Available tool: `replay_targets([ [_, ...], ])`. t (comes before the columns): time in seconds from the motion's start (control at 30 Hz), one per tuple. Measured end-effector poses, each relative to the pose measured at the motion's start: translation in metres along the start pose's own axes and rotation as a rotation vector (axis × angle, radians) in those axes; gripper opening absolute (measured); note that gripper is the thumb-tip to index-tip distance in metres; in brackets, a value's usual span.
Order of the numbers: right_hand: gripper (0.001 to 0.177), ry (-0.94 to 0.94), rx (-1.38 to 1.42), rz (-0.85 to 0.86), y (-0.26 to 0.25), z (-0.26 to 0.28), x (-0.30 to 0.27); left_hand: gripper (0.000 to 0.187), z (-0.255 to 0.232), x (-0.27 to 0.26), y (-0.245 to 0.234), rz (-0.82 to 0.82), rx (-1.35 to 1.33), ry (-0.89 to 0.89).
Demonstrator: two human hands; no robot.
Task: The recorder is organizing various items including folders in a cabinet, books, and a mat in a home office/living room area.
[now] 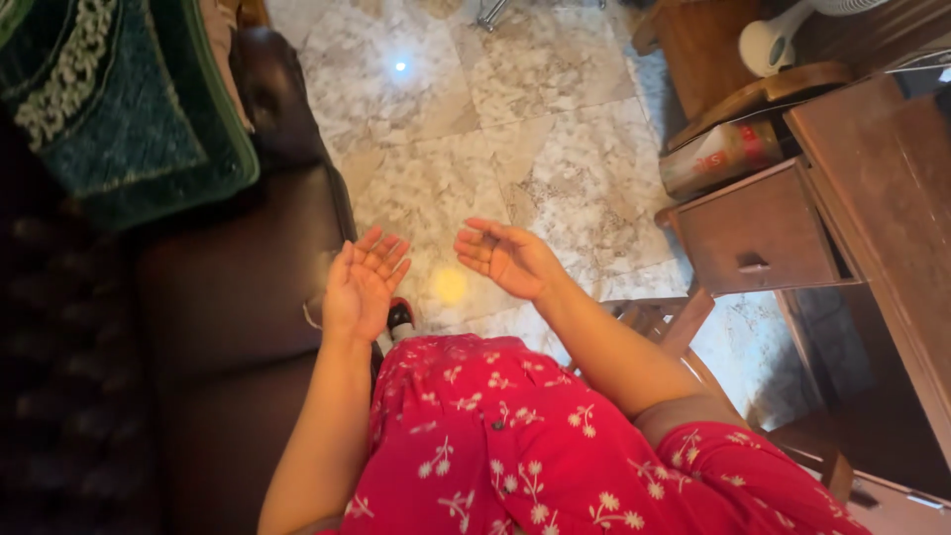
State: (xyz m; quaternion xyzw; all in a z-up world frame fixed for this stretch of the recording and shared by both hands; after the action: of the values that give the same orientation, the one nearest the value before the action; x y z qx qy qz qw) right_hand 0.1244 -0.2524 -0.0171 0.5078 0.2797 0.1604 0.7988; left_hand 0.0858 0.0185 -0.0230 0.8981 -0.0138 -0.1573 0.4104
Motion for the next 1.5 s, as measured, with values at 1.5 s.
replay_targets([
  [1.5,0.026,-0.541,0.272,-0.157,-0.038,0.601,0.422,0.044,-0.196,0.744,0.139,0.019,-0.157,-0.073],
])
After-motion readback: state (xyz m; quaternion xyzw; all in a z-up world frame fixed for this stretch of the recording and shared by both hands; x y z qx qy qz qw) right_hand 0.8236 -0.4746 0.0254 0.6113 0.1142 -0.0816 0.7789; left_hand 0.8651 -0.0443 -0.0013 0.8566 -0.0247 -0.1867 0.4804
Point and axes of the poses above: each hand's wrist, its own x-axis towards the middle knuckle, its own y-axis out of the palm, z = x × y, the point moved 2 cm from there along x, towards the middle knuckle, and after that the axes turned 9 degrees about x, right-handed, at the moved point
